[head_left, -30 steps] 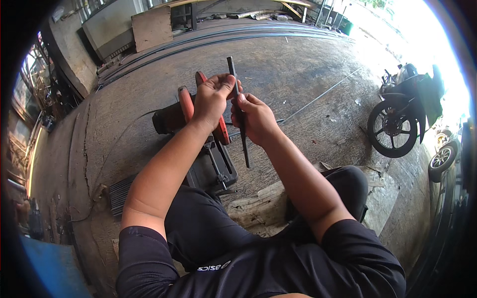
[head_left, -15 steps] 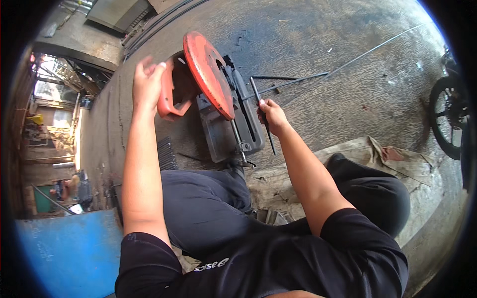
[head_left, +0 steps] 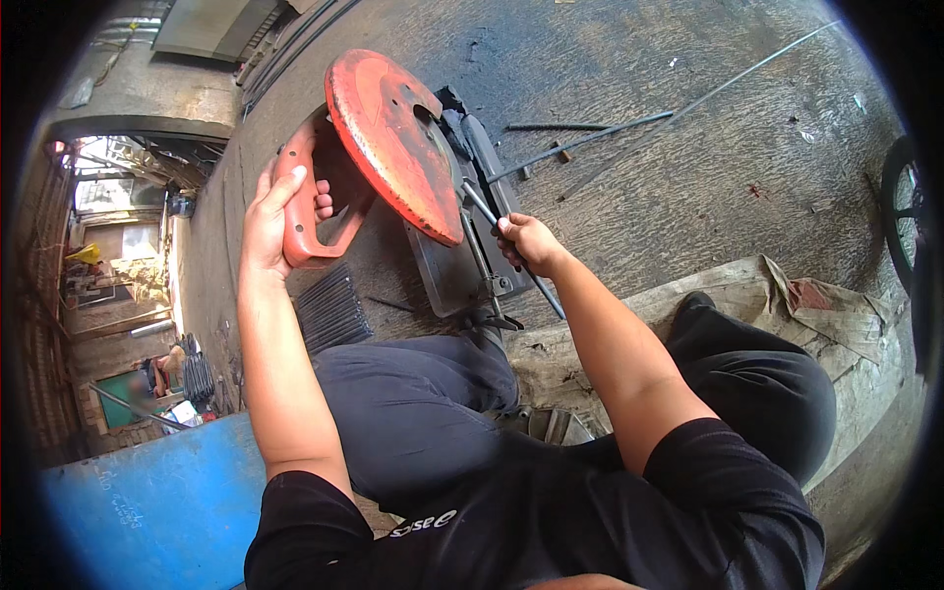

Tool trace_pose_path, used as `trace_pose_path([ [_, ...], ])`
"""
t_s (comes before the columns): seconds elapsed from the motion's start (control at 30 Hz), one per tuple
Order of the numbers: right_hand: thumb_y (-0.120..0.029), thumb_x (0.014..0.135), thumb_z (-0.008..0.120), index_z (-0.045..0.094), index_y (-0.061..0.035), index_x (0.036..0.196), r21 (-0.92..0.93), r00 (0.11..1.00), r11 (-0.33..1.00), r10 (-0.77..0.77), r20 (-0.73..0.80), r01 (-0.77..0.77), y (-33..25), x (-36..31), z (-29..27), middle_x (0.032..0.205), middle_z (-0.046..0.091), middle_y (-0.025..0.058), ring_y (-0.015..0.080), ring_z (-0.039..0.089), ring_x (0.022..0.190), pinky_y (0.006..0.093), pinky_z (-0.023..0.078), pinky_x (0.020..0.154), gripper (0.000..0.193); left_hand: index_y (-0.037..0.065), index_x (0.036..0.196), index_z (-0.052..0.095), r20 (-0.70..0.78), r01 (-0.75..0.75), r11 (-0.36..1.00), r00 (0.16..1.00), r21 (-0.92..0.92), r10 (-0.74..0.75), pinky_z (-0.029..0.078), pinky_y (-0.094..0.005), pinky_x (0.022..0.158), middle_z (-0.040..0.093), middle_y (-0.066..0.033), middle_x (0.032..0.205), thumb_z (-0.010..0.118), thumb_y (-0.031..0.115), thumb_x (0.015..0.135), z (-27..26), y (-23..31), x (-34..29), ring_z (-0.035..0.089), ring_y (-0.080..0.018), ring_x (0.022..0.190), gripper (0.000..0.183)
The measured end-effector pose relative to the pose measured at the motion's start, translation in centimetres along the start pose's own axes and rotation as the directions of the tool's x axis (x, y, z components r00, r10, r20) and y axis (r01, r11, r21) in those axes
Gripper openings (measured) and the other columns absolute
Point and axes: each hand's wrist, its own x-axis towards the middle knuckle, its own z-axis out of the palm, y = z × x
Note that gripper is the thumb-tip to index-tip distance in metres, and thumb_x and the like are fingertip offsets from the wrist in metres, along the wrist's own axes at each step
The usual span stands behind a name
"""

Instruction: Cutting several small metal rods to length using a circular chop saw.

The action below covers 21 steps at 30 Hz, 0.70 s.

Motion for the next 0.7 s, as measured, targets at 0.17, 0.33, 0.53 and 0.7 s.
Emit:
trace_pose_path([
  [0.17, -0.027, 0.100, 0.049, 0.054, -0.0058, 0.092, 0.137, 0.995, 0.988, 0.061, 0.078, -0.071, -0.58, -0.39, 0.04, 0.069, 0.048, 0.0000, 0.0088, 0.035, 0.050, 0.0240, 0.029, 0.045, 0.023, 0.006, 0.138, 0.039, -0.009, -0.019, 0.999, 1.000, 0.044, 0.019, 0.053, -0.0281, 0.058, 0.062, -0.0137, 0.090, 0.063, 0.026, 0.089, -0.38, 0.36, 0.69, 0.060, -0.0148, 0.065, 0.058],
  [0.33, -0.028, 0.100, 0.049, 0.053, -0.0068, 0.094, 0.242, 0.976, 0.960, 0.095, 0.198, -0.142, -0.97, -0.88, 0.04, 0.069, 0.047, -0.0007, 0.0079, 0.032, 0.048, 0.0240, 0.026, 0.045, 0.023, 0.005, 0.136, 0.040, -0.004, -0.017, 0.999, 1.000, 0.046, 0.017, 0.054, -0.0295, 0.062, 0.062, -0.0155, 0.092, 0.062, 0.027, 0.089, 0.14, 0.50, 0.25, 0.061, -0.0171, 0.068, 0.056],
  [0.53, -0.028, 0.100, 0.049, 0.051, -0.0086, 0.092, 0.159, 0.976, 0.976, 0.116, 0.186, -0.146, -0.23, -0.45, 0.54, 0.070, 0.047, -0.0011, 0.0080, 0.032, 0.049, 0.0245, 0.026, 0.045, 0.021, 0.003, 0.133, 0.042, -0.006, -0.006, 0.999, 1.000, 0.034, 0.007, 0.054, -0.0310, 0.065, 0.062, -0.0173, 0.096, 0.058, 0.027, 0.090, 0.44, 0.51, 0.10, 0.062, -0.0194, 0.072, 0.052],
  [0.7, -0.026, 0.100, 0.051, 0.047, -0.0111, 0.089, 0.127, 0.978, 0.982, 0.114, 0.175, -0.137, -0.41, -0.09, 0.53, 0.070, 0.045, -0.0001, 0.0090, 0.034, 0.051, 0.0252, 0.027, 0.045, 0.019, 0.003, 0.134, 0.043, -0.017, -0.005, 0.999, 1.000, 0.051, 0.006, 0.054, -0.0309, 0.065, 0.062, -0.0170, 0.096, 0.056, 0.026, 0.091, 0.28, 0.57, 0.01, 0.061, -0.0189, 0.072, 0.050],
])
